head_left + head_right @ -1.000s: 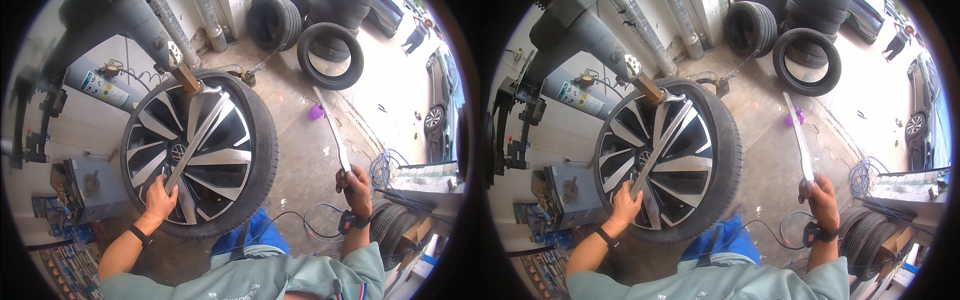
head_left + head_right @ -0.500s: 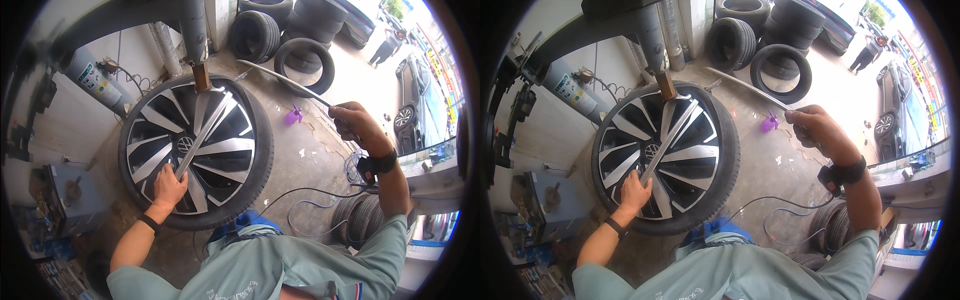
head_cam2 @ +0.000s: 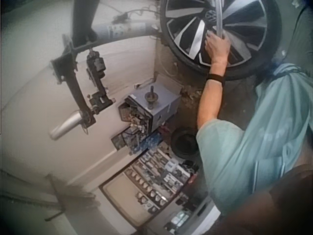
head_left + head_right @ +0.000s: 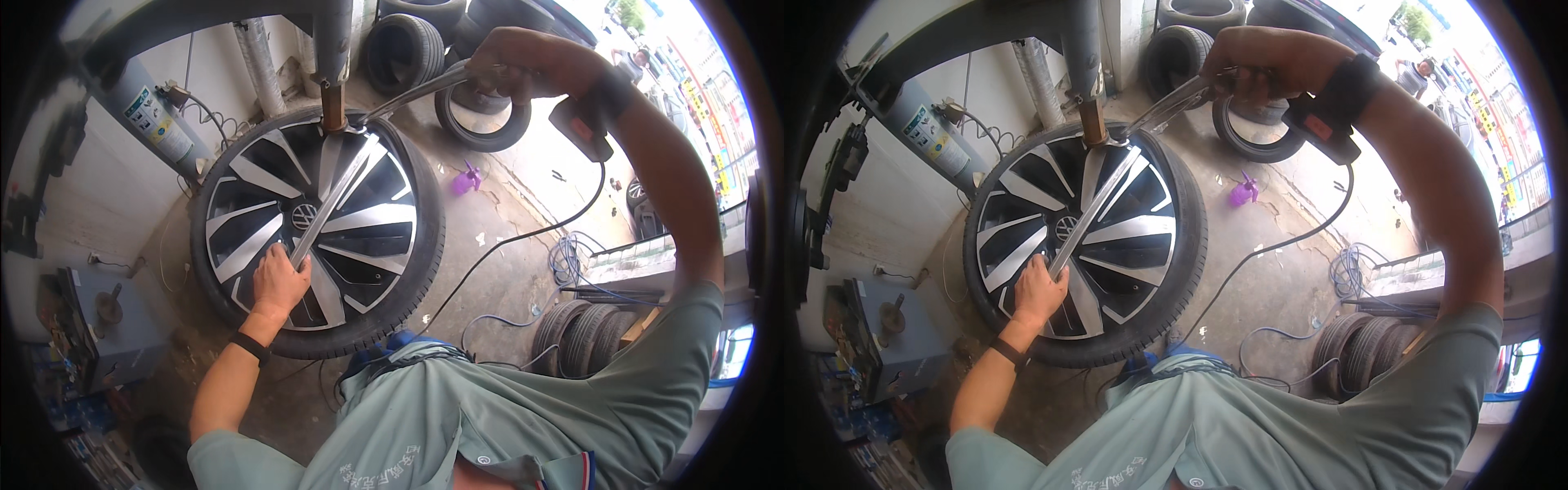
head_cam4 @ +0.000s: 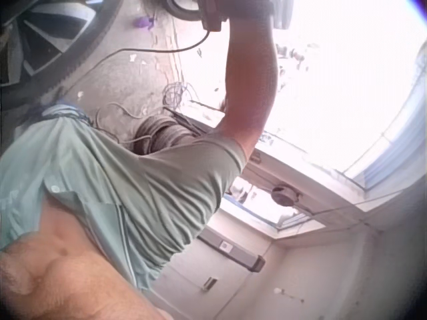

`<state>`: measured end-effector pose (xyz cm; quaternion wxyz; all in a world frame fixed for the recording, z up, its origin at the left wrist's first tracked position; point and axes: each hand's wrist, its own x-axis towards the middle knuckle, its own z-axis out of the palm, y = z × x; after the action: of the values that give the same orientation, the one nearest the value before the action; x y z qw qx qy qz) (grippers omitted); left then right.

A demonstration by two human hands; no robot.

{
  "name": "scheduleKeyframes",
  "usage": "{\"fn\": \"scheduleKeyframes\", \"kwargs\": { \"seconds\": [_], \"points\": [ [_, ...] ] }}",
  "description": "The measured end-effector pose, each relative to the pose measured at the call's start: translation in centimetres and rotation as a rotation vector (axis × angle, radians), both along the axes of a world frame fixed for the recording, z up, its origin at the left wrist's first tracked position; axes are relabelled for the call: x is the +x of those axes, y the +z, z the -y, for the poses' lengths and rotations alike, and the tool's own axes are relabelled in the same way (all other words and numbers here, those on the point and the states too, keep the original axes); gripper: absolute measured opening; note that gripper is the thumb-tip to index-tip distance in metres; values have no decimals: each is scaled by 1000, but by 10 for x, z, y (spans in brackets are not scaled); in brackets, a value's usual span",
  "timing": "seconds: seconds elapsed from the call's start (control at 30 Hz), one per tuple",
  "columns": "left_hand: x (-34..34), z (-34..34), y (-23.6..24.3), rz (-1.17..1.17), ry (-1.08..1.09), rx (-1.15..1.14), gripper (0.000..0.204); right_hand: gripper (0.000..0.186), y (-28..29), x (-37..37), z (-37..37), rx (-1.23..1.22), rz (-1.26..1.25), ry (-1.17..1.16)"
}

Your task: The person dismounts an old tire from a wheel using a tire changer machine and levers, applies liquid to a new tire, checks its position, and mounts the new tire onto the wheel hub.

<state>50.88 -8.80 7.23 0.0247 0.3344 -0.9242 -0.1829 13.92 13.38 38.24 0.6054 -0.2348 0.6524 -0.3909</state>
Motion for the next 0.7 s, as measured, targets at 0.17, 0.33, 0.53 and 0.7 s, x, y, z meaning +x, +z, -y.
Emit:
{"fn": "scheduleKeyframes", "kwargs": {
  "seconds": [0.17, 0.33, 0.53, 0.7],
  "points": [
    [5, 1, -3, -29, 10, -22, 47, 19, 21, 11, 37, -187, -473, 70],
    [9, 1, -14, -49, 32, 6, 49, 25, 12, -20, 75, 196, -66, 139],
    [6, -2, -21, -143, 10, -25, 56, 30, 49, 82, 110, 244, -1111, -227],
    [2, 1, -25, -132, 32, 58, 62, 37, -72, 59, 74, 137, -983, 559]
  ]
}}
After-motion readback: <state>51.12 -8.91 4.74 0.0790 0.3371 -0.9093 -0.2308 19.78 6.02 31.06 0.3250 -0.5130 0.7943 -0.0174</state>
